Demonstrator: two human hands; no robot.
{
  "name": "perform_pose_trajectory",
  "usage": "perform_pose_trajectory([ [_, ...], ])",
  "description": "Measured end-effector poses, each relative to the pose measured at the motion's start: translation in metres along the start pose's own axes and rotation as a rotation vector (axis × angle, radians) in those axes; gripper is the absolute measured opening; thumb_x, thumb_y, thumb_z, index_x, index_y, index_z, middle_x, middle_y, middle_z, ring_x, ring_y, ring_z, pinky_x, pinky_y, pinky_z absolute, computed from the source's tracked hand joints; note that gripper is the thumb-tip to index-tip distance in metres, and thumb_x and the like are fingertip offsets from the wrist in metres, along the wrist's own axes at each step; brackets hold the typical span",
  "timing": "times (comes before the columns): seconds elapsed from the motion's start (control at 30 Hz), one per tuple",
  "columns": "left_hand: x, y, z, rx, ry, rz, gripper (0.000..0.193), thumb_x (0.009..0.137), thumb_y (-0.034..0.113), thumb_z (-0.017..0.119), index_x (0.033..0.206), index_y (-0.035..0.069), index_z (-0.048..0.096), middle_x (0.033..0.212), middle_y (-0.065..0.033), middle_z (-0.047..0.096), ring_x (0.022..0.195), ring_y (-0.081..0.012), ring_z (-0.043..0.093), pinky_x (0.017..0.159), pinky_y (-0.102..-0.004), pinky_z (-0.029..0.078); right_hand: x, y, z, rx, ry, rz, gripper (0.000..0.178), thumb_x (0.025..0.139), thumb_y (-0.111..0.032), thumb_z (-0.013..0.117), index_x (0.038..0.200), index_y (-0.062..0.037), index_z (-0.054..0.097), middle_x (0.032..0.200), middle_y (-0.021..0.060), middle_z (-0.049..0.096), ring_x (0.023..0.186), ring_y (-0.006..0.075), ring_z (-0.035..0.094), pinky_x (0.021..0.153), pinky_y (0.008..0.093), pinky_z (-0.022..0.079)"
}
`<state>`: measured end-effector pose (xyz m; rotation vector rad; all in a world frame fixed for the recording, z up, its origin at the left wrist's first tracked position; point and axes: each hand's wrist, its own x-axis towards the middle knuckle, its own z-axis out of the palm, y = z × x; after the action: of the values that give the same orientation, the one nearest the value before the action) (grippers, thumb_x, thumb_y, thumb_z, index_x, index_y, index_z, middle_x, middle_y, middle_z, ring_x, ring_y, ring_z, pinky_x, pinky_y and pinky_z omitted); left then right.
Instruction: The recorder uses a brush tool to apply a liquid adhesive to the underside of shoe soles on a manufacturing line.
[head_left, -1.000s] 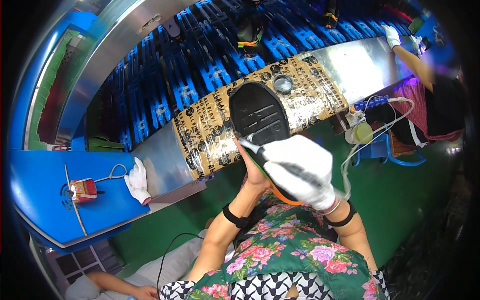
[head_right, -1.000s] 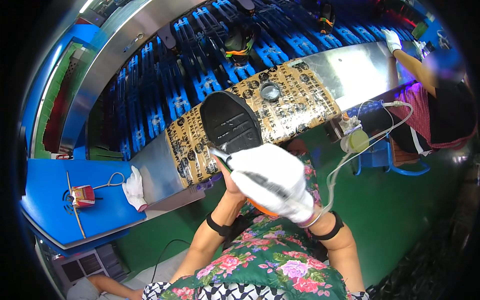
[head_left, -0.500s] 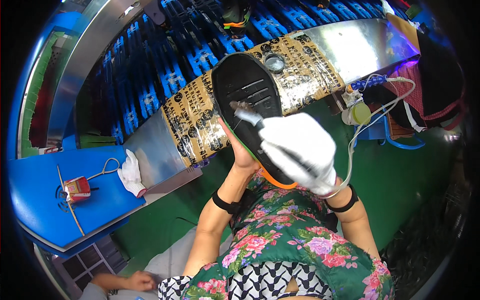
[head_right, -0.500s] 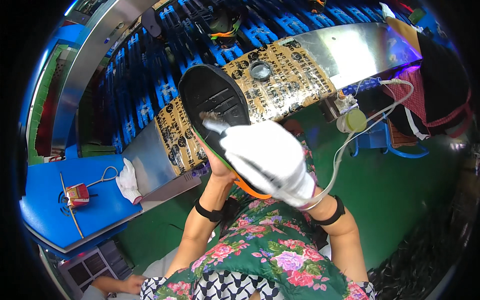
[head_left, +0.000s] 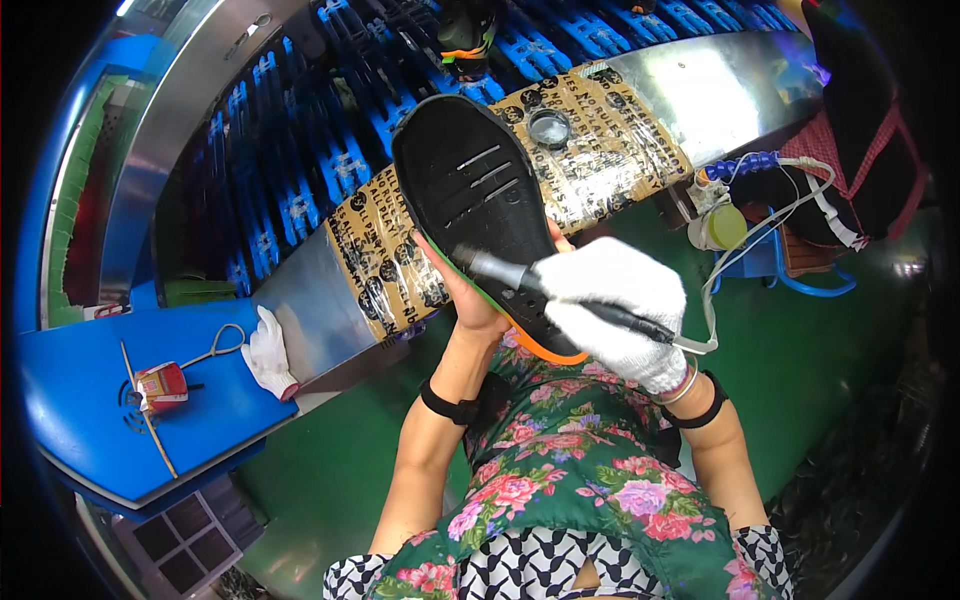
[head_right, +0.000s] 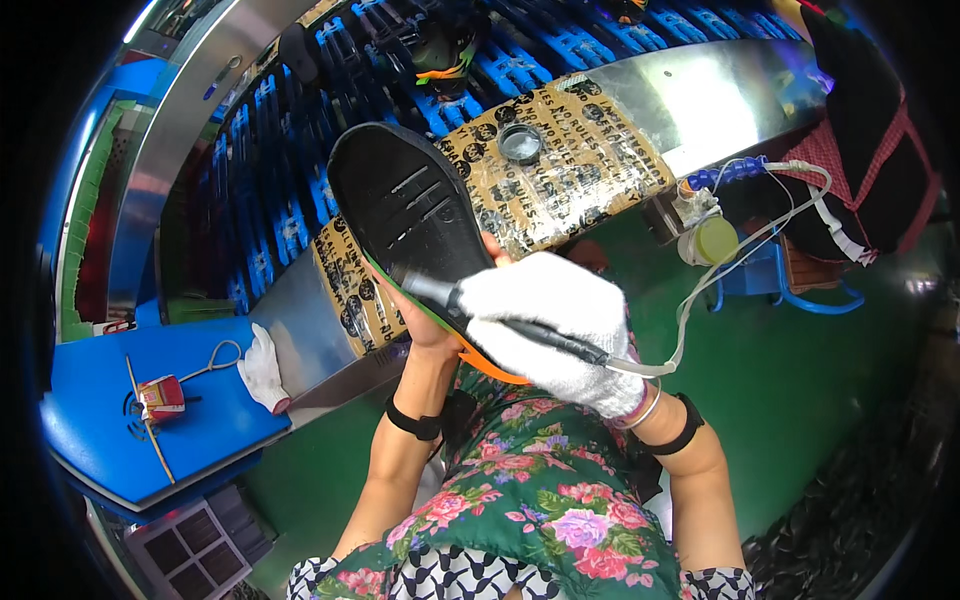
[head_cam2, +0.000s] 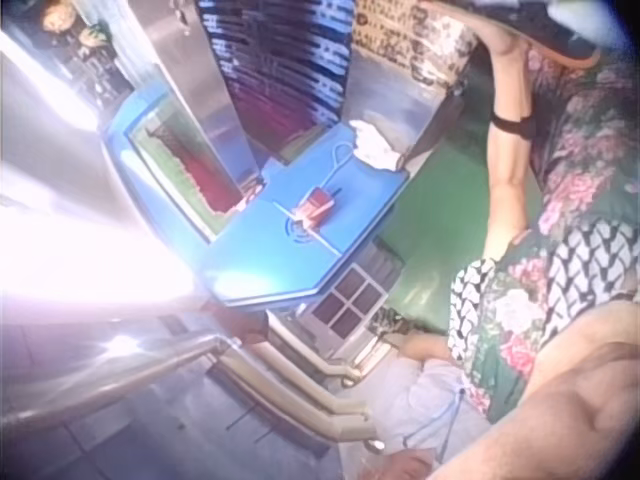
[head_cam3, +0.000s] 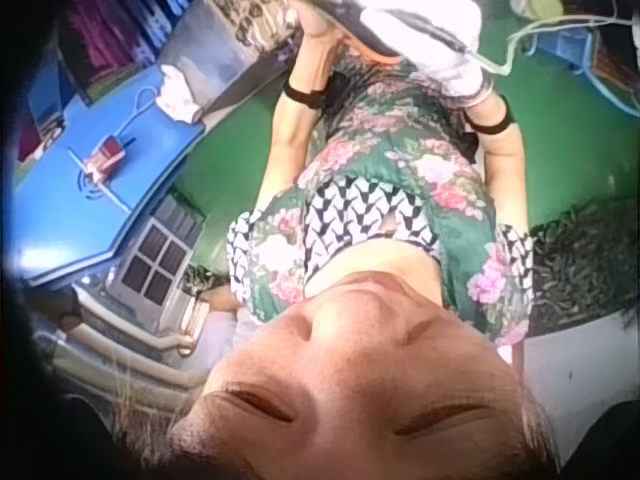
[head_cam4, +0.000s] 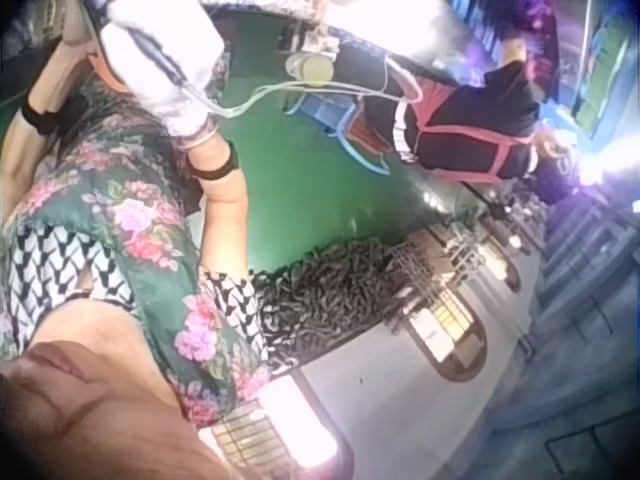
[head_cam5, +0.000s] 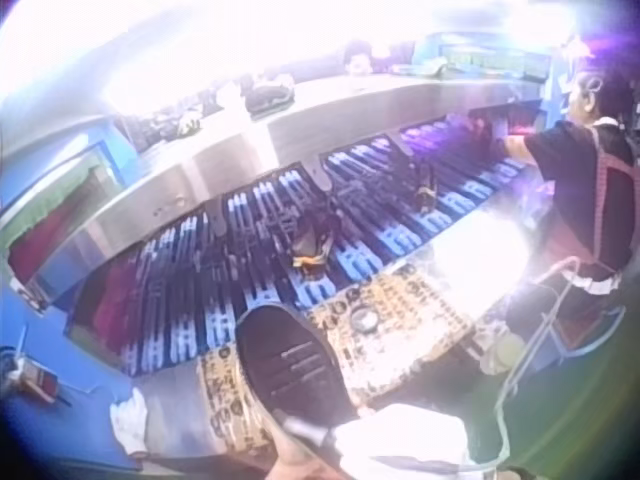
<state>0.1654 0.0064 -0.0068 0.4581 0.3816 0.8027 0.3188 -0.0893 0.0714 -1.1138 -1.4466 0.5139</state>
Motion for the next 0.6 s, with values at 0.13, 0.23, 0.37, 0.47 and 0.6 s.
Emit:
perform_pose_trajectory([
  [0.13,0.003,0.004,0.008,-0.089,-0.127,-0.035,0.128,0.071,0.104,0.025,0.129,-0.006,0.054,0.112,-0.0208,0.066,0.107,-0.0351,0.064,0.089,-0.0512,0.056,0.002,-0.009,0.007,-0.218,-0.071,-0.207,0.019,0.079,-0.002,0.079,0.097,-0.0033,0.076,0.099,0.0162,0.076,0.086,0.0287,0.073,0.077,0.0375,0.057],
  [0.23,0.004,0.004,0.004,-0.120,-0.148,-0.046,0.128,0.070,0.105,0.027,0.129,-0.006,0.054,0.111,-0.0216,0.066,0.108,-0.0354,0.063,0.094,-0.0507,0.054,-0.002,-0.006,0.005,-0.015,-0.049,-0.057,0.019,0.079,-0.001,0.078,0.097,-0.0024,0.076,0.099,0.0160,0.076,0.086,0.0279,0.073,0.078,0.0374,0.057],
  [0.37,0.007,0.011,0.003,-0.113,-0.235,0.007,0.124,0.072,0.103,0.028,0.127,-0.006,0.053,0.117,-0.0207,0.063,0.110,-0.0341,0.063,0.099,-0.0488,0.051,-0.003,-0.002,0.002,-0.105,0.007,-0.058,0.027,0.080,-0.003,0.082,0.106,-0.0051,0.076,0.101,0.0099,0.076,0.087,0.0240,0.073,0.077,0.0349,0.058],
  [0.47,0.009,0.013,0.006,-0.059,-0.226,0.059,0.121,0.075,0.101,0.030,0.128,-0.005,0.052,0.114,-0.0180,0.061,0.109,-0.0327,0.061,0.097,-0.0487,0.051,-0.005,-0.010,0.009,-0.146,-0.111,-0.171,0.030,0.077,-0.003,0.083,0.107,-0.0059,0.076,0.100,0.0100,0.076,0.087,0.0252,0.073,0.074,0.0348,0.057],
  [0.6,0.012,0.015,0.003,-0.087,-0.130,0.096,0.125,0.074,0.101,0.019,0.139,-0.001,0.048,0.111,-0.0239,0.066,0.098,-0.0384,0.069,0.087,-0.0527,0.058,-0.006,-0.006,0.001,0.069,0.048,0.141,0.020,0.078,0.001,0.078,0.098,-0.0009,0.075,0.095,0.0152,0.076,0.083,0.0274,0.073,0.074,0.0369,0.058],
])
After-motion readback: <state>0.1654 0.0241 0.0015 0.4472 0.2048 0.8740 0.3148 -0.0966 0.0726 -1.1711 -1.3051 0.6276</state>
